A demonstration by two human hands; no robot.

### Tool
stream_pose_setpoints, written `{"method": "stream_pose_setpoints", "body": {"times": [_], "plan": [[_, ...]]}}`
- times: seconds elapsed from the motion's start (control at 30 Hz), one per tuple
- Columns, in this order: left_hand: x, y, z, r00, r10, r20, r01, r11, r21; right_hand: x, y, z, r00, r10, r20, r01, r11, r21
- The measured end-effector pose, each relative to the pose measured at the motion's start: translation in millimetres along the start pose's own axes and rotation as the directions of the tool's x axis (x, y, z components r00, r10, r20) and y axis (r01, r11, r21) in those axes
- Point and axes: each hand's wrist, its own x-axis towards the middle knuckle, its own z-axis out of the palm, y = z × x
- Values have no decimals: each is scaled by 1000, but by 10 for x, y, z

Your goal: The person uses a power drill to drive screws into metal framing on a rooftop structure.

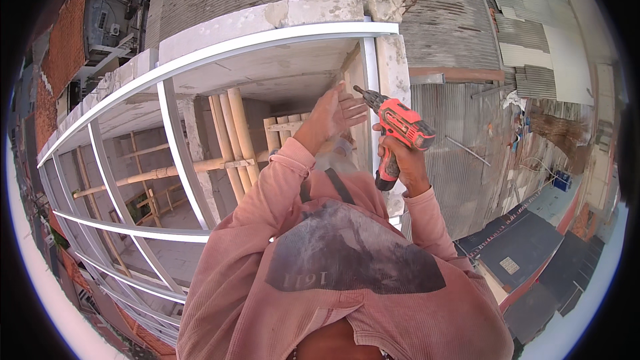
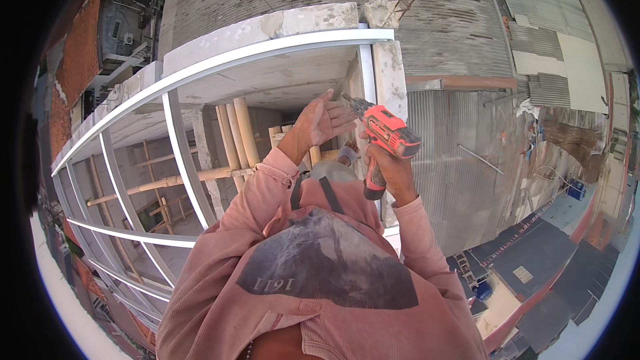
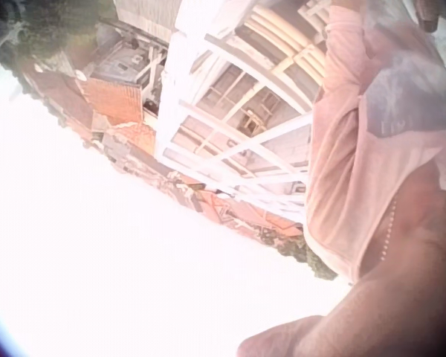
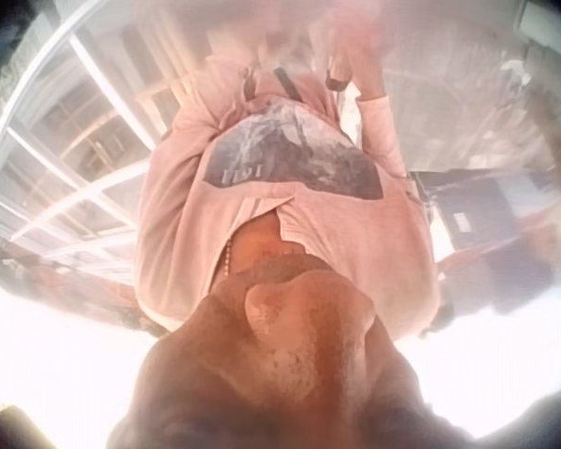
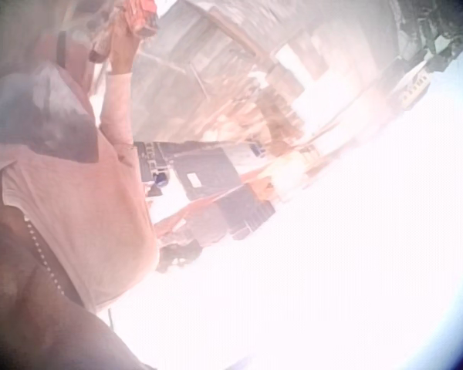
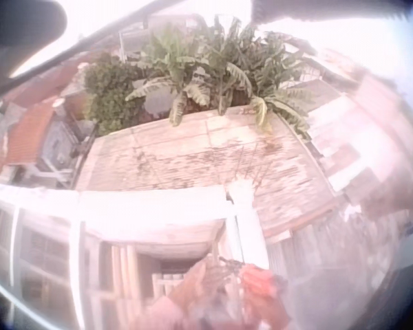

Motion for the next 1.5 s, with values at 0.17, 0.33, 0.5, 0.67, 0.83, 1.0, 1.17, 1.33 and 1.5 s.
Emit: {"method": "stream_pose_setpoints", "body": {"times": [0.17,0.33,0.5,0.67,0.83,1.0,1.17,1.33,1.5], "plan": [[296,905,-254,419,751,510,-178,-483,857,713,-464,-157,996,-68,-66,53,979,-197],[863,1751,-476,307,588,748,245,-809,535,1663,-644,-274,997,-41,-70,17,951,-310],[1387,1982,-728,340,705,623,156,-695,701,2207,-495,-248,995,7,-99,-48,904,-424],[1359,1914,-628,175,726,665,153,-688,710,2232,-432,-154,992,15,-123,-62,919,-390],[1357,1841,-627,124,717,685,145,-697,703,2268,-420,-162,990,10,-144,-67,916,-396],[1341,1878,-590,149,719,678,111,-694,711,2223,-328,-122,986,-97,-136,32,908,-419],[1400,1849,-609,102,731,675,109,-683,723,2213,-332,-104,982,-99,-160,25,911,-412],[1334,1861,-609,122,706,698,58,-707,705,2236,-272,-84,976,-86,-201,14,942,-335],[1298,1882,-631,86,676,732,47,-737,675,2267,-167,-38,963,-55,-263,5,983,-186]]}}
